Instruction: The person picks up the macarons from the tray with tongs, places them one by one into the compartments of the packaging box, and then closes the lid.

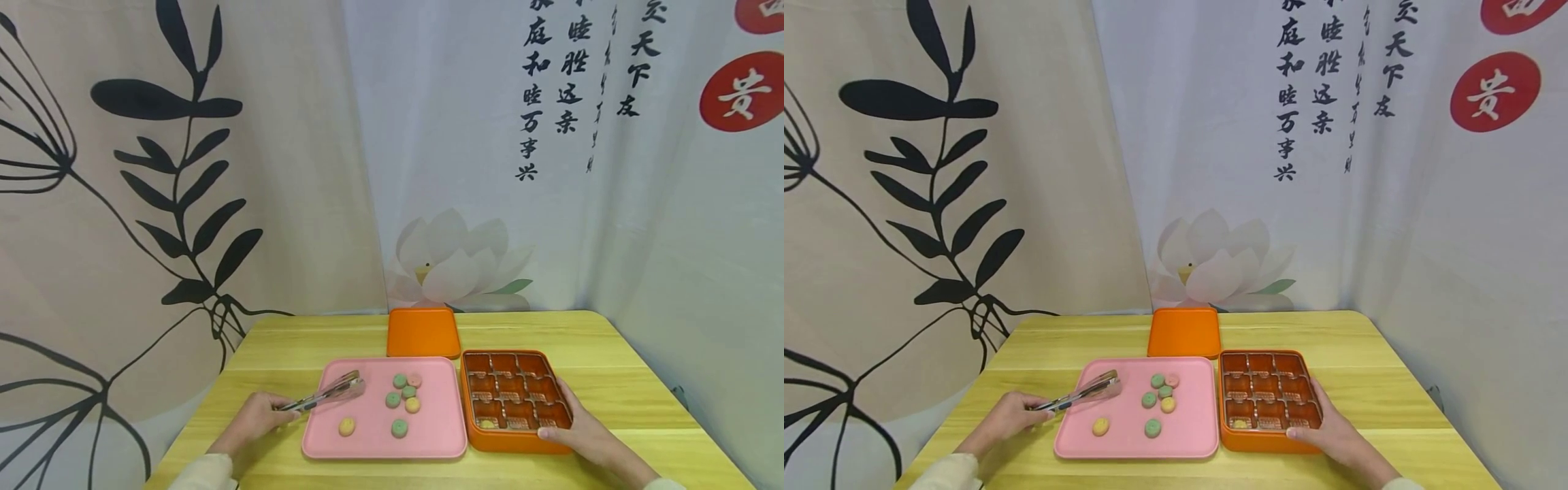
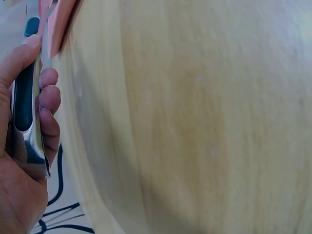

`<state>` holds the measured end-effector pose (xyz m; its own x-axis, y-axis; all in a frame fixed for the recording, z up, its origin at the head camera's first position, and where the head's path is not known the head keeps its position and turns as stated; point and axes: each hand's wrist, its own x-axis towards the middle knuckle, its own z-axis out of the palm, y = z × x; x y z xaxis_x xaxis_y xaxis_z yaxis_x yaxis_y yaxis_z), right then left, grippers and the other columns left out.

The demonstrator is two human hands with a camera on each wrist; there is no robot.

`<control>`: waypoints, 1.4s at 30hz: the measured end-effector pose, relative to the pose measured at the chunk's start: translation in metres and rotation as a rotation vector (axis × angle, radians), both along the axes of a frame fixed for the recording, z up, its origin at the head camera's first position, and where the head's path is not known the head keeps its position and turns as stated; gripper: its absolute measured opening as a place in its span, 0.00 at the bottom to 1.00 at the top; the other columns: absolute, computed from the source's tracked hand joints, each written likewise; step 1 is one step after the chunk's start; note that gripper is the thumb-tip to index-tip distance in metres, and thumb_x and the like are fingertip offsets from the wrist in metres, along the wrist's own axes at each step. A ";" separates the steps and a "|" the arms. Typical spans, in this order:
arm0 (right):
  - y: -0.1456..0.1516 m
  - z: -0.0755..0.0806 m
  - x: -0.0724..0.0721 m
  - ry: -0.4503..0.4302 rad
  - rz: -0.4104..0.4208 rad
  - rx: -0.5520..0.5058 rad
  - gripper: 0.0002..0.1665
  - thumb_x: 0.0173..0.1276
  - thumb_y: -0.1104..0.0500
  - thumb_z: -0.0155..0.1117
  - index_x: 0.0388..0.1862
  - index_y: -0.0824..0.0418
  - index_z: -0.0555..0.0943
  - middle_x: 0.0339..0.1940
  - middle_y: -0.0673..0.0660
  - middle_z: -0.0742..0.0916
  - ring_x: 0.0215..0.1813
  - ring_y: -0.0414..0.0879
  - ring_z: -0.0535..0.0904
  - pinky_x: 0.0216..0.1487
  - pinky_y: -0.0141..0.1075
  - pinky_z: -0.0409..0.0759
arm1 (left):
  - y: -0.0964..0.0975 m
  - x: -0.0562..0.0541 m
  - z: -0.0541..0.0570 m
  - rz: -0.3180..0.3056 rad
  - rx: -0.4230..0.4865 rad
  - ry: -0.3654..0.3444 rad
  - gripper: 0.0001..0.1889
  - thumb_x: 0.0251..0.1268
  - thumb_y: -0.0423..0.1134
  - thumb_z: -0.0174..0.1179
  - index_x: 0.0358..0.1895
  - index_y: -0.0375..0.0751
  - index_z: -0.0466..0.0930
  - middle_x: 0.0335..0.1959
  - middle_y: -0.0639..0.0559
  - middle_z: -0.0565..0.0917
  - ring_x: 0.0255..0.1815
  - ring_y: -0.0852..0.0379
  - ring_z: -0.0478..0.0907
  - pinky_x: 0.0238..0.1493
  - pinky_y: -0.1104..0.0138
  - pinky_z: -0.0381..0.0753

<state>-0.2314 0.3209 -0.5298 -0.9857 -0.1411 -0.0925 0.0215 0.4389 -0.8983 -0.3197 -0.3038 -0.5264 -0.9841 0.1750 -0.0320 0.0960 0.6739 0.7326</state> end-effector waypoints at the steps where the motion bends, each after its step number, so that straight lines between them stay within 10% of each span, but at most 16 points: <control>1: 0.000 0.000 0.000 0.001 0.002 -0.003 0.67 0.65 0.55 0.71 0.80 0.62 0.28 0.74 0.81 0.53 0.63 0.63 0.73 0.53 0.39 0.76 | 0.000 0.000 0.000 -0.002 0.002 -0.001 0.10 0.55 0.43 0.73 0.39 0.46 0.90 0.20 0.52 0.78 0.16 0.62 0.66 0.15 0.73 0.63; 27: 0.000 -0.001 -0.001 -0.036 0.010 -0.069 0.67 0.65 0.55 0.70 0.79 0.61 0.27 0.75 0.80 0.51 0.64 0.64 0.73 0.56 0.43 0.76 | 0.039 -0.005 0.028 -0.089 0.074 0.016 0.13 0.58 0.45 0.71 0.44 0.43 0.89 0.19 0.51 0.77 0.16 0.61 0.65 0.16 0.73 0.62; 42: -0.001 0.001 -0.001 -0.050 0.004 -0.074 0.67 0.66 0.53 0.70 0.80 0.59 0.27 0.75 0.78 0.52 0.65 0.63 0.71 0.57 0.42 0.75 | 0.003 0.017 0.026 -0.120 0.028 0.024 0.15 0.56 0.45 0.73 0.44 0.42 0.89 0.29 0.54 0.83 0.24 0.61 0.71 0.23 0.70 0.72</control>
